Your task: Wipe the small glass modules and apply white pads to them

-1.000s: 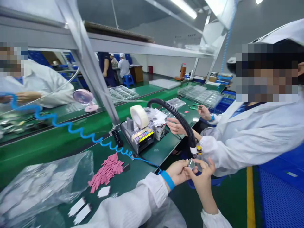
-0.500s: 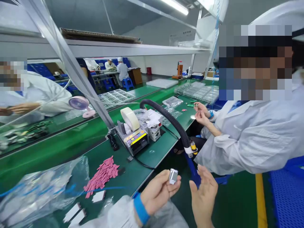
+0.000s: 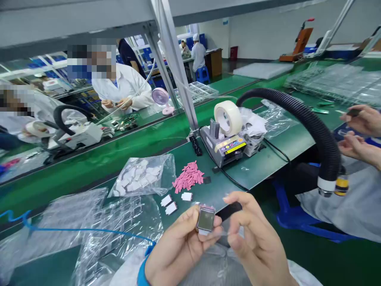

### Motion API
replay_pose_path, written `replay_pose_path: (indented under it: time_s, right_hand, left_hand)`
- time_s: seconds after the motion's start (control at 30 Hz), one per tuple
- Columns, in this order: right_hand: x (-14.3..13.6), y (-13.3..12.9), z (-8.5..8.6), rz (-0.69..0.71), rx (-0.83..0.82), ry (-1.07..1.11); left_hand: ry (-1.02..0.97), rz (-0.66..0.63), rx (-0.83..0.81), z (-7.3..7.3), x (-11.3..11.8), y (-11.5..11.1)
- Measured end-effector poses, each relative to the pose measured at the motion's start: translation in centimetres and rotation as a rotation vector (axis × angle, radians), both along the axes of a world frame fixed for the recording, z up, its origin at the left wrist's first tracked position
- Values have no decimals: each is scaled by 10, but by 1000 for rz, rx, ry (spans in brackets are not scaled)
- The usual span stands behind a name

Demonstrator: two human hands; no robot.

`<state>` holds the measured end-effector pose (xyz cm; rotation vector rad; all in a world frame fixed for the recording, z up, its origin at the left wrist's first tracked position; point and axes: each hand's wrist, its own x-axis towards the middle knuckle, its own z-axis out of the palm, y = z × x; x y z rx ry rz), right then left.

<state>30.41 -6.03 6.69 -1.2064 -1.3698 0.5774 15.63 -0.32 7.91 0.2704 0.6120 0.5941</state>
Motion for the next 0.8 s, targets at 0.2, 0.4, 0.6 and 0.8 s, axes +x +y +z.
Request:
replay_pose_path:
  time_s: [0.2,0.4,0.6,0.8]
  right_hand:
    - [-17,31,3,226,-169,-188]
    - [-27,48,4,206,-222,-311]
    - [-37,59,-4,145,-192,-404]
    - [-47,68,-28,-113,55,-578]
  left_hand:
    - [-17,96,-32,-7,-20,9]
    - [0,136,-85,-15,-31,15]
    - [6,137,-114,-21,-33,20]
    - [75,211,-47,-28,-34,23]
